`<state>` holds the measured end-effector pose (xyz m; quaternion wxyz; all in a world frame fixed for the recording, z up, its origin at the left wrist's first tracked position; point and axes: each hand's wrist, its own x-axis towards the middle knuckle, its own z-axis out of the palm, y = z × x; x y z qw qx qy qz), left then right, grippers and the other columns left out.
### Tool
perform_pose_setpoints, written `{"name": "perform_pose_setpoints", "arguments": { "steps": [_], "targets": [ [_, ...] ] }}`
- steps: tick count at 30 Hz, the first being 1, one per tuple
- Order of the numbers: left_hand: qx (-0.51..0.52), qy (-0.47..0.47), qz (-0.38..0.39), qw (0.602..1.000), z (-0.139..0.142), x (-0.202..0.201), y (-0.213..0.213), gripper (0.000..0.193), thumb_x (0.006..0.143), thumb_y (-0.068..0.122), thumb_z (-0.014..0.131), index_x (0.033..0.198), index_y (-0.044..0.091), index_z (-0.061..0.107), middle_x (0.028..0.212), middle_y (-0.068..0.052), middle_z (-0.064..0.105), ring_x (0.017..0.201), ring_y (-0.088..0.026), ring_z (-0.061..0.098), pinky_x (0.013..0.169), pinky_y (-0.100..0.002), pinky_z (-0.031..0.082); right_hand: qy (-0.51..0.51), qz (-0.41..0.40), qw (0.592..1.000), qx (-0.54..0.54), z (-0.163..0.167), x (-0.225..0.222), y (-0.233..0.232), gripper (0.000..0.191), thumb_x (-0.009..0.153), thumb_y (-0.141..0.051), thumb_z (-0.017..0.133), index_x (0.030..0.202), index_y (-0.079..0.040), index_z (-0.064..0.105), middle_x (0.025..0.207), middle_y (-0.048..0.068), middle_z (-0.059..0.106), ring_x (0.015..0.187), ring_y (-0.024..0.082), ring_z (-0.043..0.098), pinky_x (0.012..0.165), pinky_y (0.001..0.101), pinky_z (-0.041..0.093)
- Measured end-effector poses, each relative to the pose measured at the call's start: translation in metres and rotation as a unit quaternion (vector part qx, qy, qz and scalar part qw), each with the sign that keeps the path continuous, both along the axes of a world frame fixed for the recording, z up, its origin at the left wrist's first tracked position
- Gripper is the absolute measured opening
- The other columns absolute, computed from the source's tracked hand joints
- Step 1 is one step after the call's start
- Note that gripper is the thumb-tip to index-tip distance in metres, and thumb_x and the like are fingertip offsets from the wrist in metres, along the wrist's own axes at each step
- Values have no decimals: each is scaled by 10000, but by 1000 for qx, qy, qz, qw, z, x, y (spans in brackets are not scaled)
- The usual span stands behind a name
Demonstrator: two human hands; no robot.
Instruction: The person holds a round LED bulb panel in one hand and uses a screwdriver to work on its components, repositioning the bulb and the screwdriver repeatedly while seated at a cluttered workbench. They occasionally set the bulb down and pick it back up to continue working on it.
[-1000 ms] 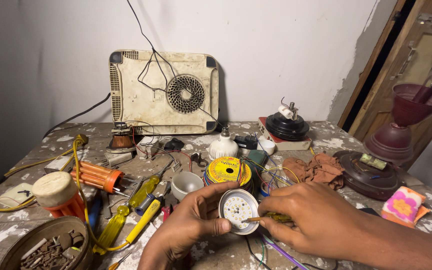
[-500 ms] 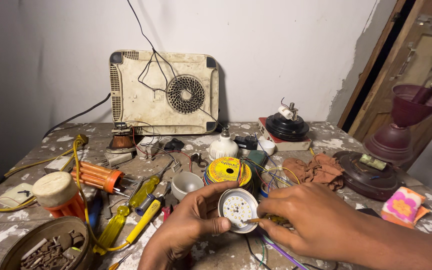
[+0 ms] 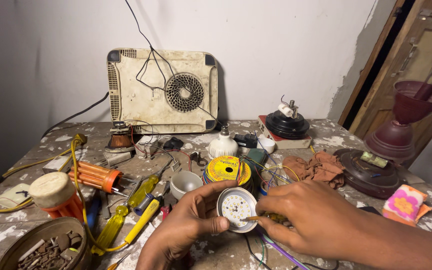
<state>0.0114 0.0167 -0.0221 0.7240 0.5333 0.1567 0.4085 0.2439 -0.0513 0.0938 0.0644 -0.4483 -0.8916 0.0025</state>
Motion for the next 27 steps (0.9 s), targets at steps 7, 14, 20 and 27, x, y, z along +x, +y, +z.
{"name": "perform_pose_setpoints", "arguments": {
  "steps": [7,14,20,27],
  "targets": [
    [0,-6,-4,1000,-2,-1,0,793,712,-62,784,1459,-4,524,1373,-114,664,1211,-214,652,1074,-349,495,-65,126,990,13,15,-5,8,157,841,-217,714,888,-68,692,812,116,679,736,361,678,619,514,516],
    [-8,-8,1,1000,-2,1,-1,796,712,-66,778,1463,-5,523,1354,-120,672,1194,-221,656,1061,-361,503,-104,184,977,14,23,-10,19,167,862,-208,712,814,-58,657,771,105,663,667,359,667,575,521,499],
    [0,-11,11,1000,1,2,-2,789,723,-23,784,1465,-16,517,1349,-106,680,1188,-194,660,1052,-336,497,-140,173,974,42,26,-12,20,164,848,-234,706,802,-78,687,733,83,658,597,341,662,547,541,470],
    [9,-11,8,1000,0,4,-1,827,700,40,832,1462,-21,514,1388,-114,660,1209,-195,644,1068,-334,487,-164,190,968,14,31,-12,27,157,847,-219,695,803,-69,678,702,74,661,613,322,668,532,512,496]
  ]
}}
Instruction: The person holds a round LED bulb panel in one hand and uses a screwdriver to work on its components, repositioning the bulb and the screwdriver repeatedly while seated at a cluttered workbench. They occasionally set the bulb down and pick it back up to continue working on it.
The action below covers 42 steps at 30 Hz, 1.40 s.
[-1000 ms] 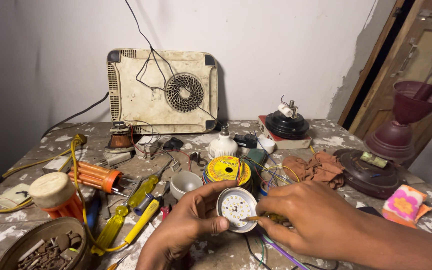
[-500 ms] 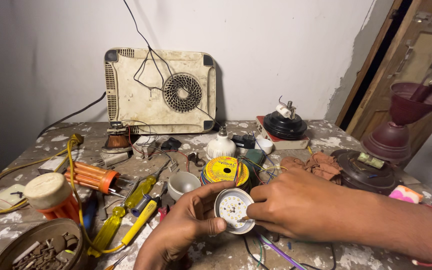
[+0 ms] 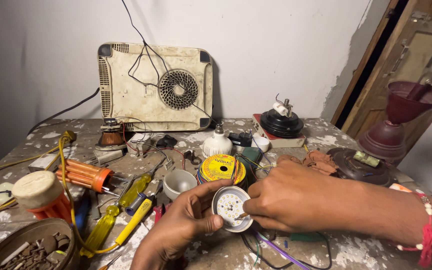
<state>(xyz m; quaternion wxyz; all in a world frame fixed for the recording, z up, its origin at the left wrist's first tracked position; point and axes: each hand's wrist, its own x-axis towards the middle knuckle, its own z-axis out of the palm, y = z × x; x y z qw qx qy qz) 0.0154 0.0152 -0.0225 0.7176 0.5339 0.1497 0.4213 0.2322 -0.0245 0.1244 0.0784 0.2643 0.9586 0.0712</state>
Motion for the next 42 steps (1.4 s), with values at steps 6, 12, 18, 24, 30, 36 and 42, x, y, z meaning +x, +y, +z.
{"name": "perform_pose_setpoints", "arguments": {
  "steps": [6,12,18,24,30,36,42],
  "targets": [
    [6,-5,2,1000,0,0,1,832,708,98,854,1462,-20,522,1360,-116,677,1204,-207,641,1056,-340,490,-1,-28,1000,-5,-1,-1,0,170,851,-229,694,806,-65,680,713,84,668,628,332,671,560,511,514],
    [31,20,39,999,5,-8,0,757,758,140,825,1448,-12,552,1322,-122,695,1184,-202,652,1010,-350,504,62,-79,994,-35,7,-6,-2,212,819,-262,698,952,-106,755,809,110,711,677,356,681,600,502,519],
    [11,25,-22,999,11,-18,-5,750,784,118,806,1463,-21,520,1300,-130,699,1176,-222,659,1039,-358,500,64,-54,994,-65,16,-10,-8,198,838,-259,675,857,-77,750,772,121,725,703,349,691,622,497,521],
    [0,22,-74,997,11,-19,-11,752,761,8,759,1467,-40,505,1285,-134,693,1220,-228,645,1103,-364,469,24,-74,994,-77,11,-21,-15,194,832,-277,688,833,-91,742,749,125,713,681,370,677,601,539,496],
    [-7,60,-45,997,13,-14,-9,669,813,26,703,1457,0,524,1288,-113,705,1211,-210,650,1086,-351,469,-9,-45,999,-25,10,-17,-14,216,859,-260,667,757,-71,686,688,119,678,634,379,666,557,549,489],
    [-25,62,-20,998,15,-13,-9,619,847,38,680,1453,14,556,1214,-119,729,1126,-209,674,1018,-339,500,-6,-34,999,-9,9,-18,-7,208,824,-244,670,736,-55,674,655,138,662,598,387,658,520,533,501],
    [-26,64,-11,998,13,-13,-8,582,847,48,696,1416,26,574,1162,-107,742,1080,-187,690,975,-325,526,-15,-35,999,-5,9,-19,-5,248,859,-262,656,728,-55,688,619,154,658,579,393,650,523,542,490]
  ]
}}
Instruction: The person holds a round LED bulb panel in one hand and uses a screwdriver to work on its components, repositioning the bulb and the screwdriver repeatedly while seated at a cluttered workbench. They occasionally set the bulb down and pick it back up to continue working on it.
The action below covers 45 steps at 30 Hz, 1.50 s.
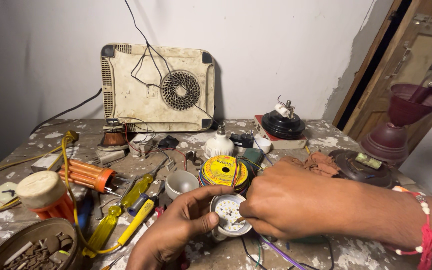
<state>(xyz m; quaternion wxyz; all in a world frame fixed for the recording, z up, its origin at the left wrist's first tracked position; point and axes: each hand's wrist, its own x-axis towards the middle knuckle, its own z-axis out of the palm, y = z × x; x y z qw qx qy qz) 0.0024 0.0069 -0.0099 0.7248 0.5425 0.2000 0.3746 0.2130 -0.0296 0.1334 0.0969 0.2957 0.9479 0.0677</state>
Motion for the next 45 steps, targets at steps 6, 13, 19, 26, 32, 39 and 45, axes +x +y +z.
{"name": "perform_pose_setpoints", "arguments": {
  "steps": [6,13,19,26,32,39,45],
  "targets": [
    [32,18,8,999,-5,-1,0,602,836,49,710,1426,29,593,1134,-83,740,1043,-161,677,940,-305,517,-2,-25,1000,-15,-3,3,-3,228,867,-249,650,761,-52,695,614,170,652,576,413,638,525,564,472],
    [50,-4,2,999,-10,-1,4,583,834,97,736,1392,8,593,1169,-79,746,1076,-162,679,970,-320,524,46,-35,998,-13,-17,5,-12,197,847,-205,640,757,-36,687,637,180,652,608,413,652,596,551,514],
    [42,6,10,999,-14,0,6,589,821,95,744,1387,13,603,1182,-87,737,1085,-165,672,969,-327,522,62,-117,989,-68,-16,2,-14,198,853,-212,624,829,-44,728,687,200,677,685,414,672,687,544,527],
    [51,23,-3,998,-15,0,4,580,828,26,730,1393,11,605,1168,-74,719,1073,-156,649,954,-320,511,70,-239,961,-119,-11,-6,-24,219,840,-237,623,940,-102,765,772,192,708,779,373,712,746,511,559],
    [57,11,-13,998,-13,1,6,591,812,52,749,1382,1,601,1173,-79,726,1090,-166,662,972,-331,518,87,-251,957,-119,-18,-3,-25,208,841,-228,626,876,-73,759,753,197,709,766,368,713,742,508,559],
    [53,9,-15,998,-10,0,5,600,805,87,761,1378,6,603,1192,-79,733,1115,-176,669,1006,-343,518,49,-32,996,-71,-16,18,-11,178,903,-217,648,860,-48,686,741,148,690,678,384,669,593,529,499],
    [53,6,-7,999,-11,2,6,567,813,75,751,1357,3,608,1184,-78,737,1125,-175,679,1018,-348,524,13,99,995,13,-12,23,1,135,841,-168,671,887,-41,675,751,120,657,637,357,668,516,504,497]
  ]
}}
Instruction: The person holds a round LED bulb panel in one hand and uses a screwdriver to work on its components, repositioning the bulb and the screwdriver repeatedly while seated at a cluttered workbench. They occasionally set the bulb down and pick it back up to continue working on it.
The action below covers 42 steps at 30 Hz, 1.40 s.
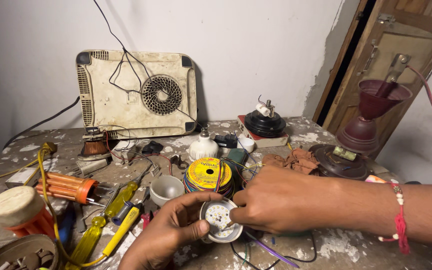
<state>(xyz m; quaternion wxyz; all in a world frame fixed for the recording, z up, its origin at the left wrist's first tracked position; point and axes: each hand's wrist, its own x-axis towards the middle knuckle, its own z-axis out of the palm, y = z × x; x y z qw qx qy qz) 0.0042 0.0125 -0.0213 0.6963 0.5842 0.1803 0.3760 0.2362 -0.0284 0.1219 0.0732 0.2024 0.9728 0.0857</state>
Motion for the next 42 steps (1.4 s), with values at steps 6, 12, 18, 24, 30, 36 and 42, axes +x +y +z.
{"name": "perform_pose_setpoints", "arguments": {
  "steps": [6,12,18,24,30,36,42],
  "targets": [
    [-25,4,29,999,-4,0,2,541,808,72,748,1333,10,633,1139,-89,743,1071,-179,687,969,-345,533,-61,2,996,57,-1,-7,-2,195,763,-148,675,885,4,657,752,137,663,617,356,681,476,503,514],
    [-24,-19,21,999,-4,0,1,515,835,91,739,1330,2,627,1140,-108,745,1037,-197,687,939,-353,534,-40,-66,997,21,-3,-12,-3,187,862,-207,662,814,-26,668,627,133,654,552,365,660,479,521,500],
    [-23,-4,29,999,-3,1,0,526,821,101,747,1327,18,628,1141,-93,750,1028,-175,695,936,-336,540,-16,-111,994,-14,-3,-11,-7,184,856,-213,644,786,-48,679,612,166,646,573,397,648,538,541,502],
    [-4,6,27,1000,-3,-1,-2,545,804,92,761,1329,13,634,1165,-60,733,1060,-147,675,925,-316,532,7,-221,970,-102,-5,-18,-13,207,887,-257,614,930,-100,742,707,183,688,700,403,679,660,549,525],
    [-26,5,24,999,-1,-2,0,565,793,110,767,1331,16,624,1197,-109,747,1093,-203,697,974,-369,549,80,-296,941,-142,-16,-5,-18,259,927,-318,615,971,-106,757,796,168,725,777,359,709,741,521,528],
    [24,-40,41,998,-5,-1,1,702,785,182,776,1428,6,556,1368,-125,675,1271,-221,623,1086,-377,455,191,-470,849,-148,-34,48,-4,342,909,-427,644,1097,-160,746,840,121,773,788,280,773,776,431,580],
    [40,-12,67,997,-15,-2,12,710,798,211,772,1432,-23,555,1368,-166,683,1273,-258,629,1094,-392,432,295,-475,829,17,-82,90,8,317,828,-279,678,1099,-138,761,962,130,770,924,331,733,840,463,555]
  ]
}}
